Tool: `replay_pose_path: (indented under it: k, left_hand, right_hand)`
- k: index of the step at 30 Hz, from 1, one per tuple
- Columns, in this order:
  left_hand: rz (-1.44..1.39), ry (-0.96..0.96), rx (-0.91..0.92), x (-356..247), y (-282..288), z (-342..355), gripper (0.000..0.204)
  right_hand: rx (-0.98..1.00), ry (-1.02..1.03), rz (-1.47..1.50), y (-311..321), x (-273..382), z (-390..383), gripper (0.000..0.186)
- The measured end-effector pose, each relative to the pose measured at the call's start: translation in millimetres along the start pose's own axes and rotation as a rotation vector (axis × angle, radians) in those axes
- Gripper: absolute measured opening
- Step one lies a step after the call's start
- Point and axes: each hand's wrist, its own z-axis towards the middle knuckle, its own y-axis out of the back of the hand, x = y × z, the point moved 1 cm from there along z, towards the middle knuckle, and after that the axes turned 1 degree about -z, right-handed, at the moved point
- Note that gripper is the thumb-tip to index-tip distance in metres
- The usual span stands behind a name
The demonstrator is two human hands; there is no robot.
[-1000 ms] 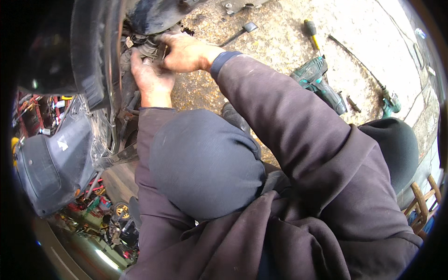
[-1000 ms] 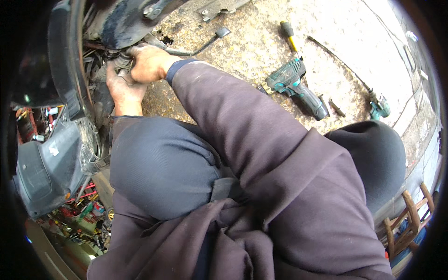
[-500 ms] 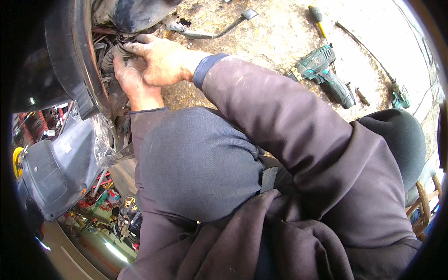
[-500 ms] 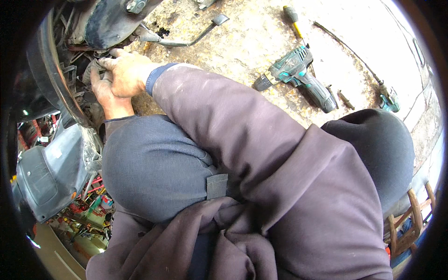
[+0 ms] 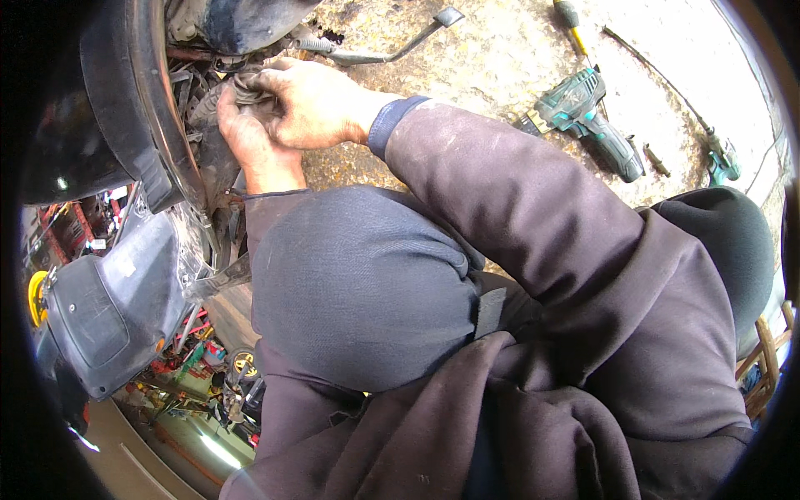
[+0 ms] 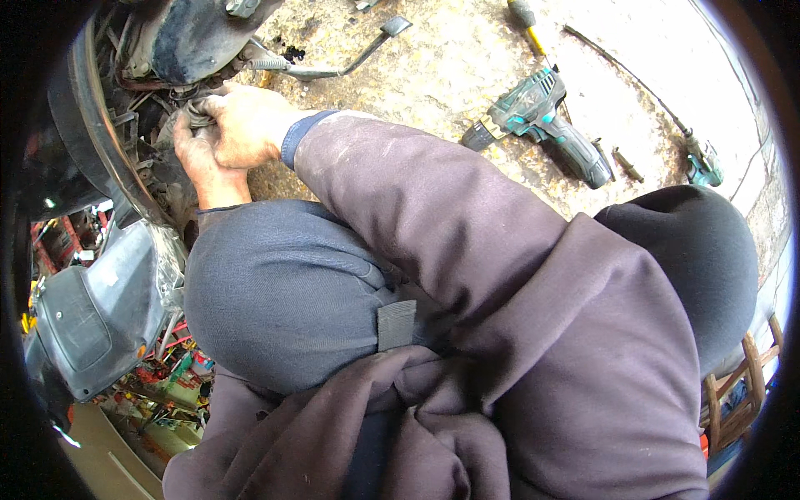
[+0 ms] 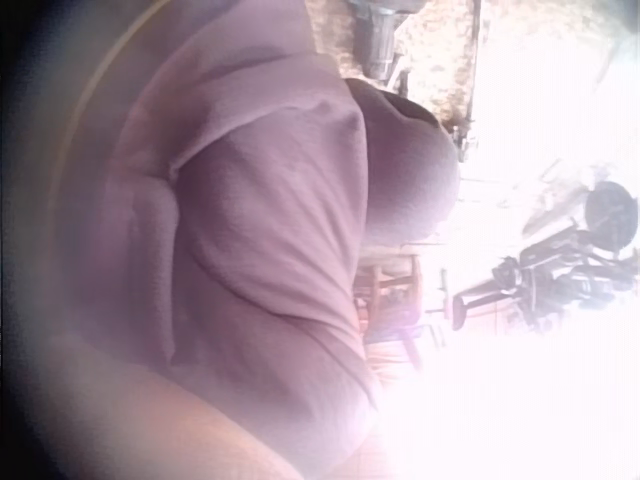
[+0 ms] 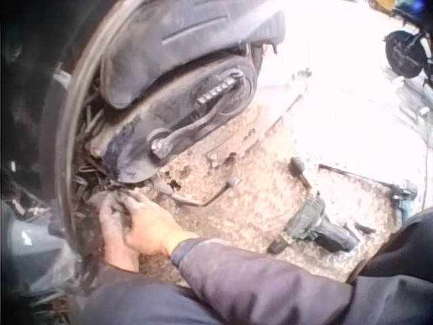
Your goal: The person uses a cordless impact driver and a screwdriver to remove and install screws on the front fender and wheel area of a motorcycle. They repeatedly switch between tools and positions while working on the front assembly.
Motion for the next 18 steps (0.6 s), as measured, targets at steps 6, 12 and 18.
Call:
replay_pose_path:
  k: [6, 12, 18]
  left_hand:
    - [-0.058, -0.005, -0.009, -4.9, -1.7, 1.1, 0.046]
    - [-0.019, -0.018, 0.054, -12.4, -7.6, 0.1, 0.049]
    - [0.054, 0.047, 0.042, -23.0, -9.0, -1.8, 0.051]
  right_hand:
    - [-0.068, 0.02, 0.025, -8.5, 0.1, 2.3, 0.06]
    - [-0.015, -0.003, 0.068, -5.2, 4.7, 3.5, 0.061]
    - [-0.044, -0.031, 0.045, -3.9, 11.9, 3.6, 0.062]
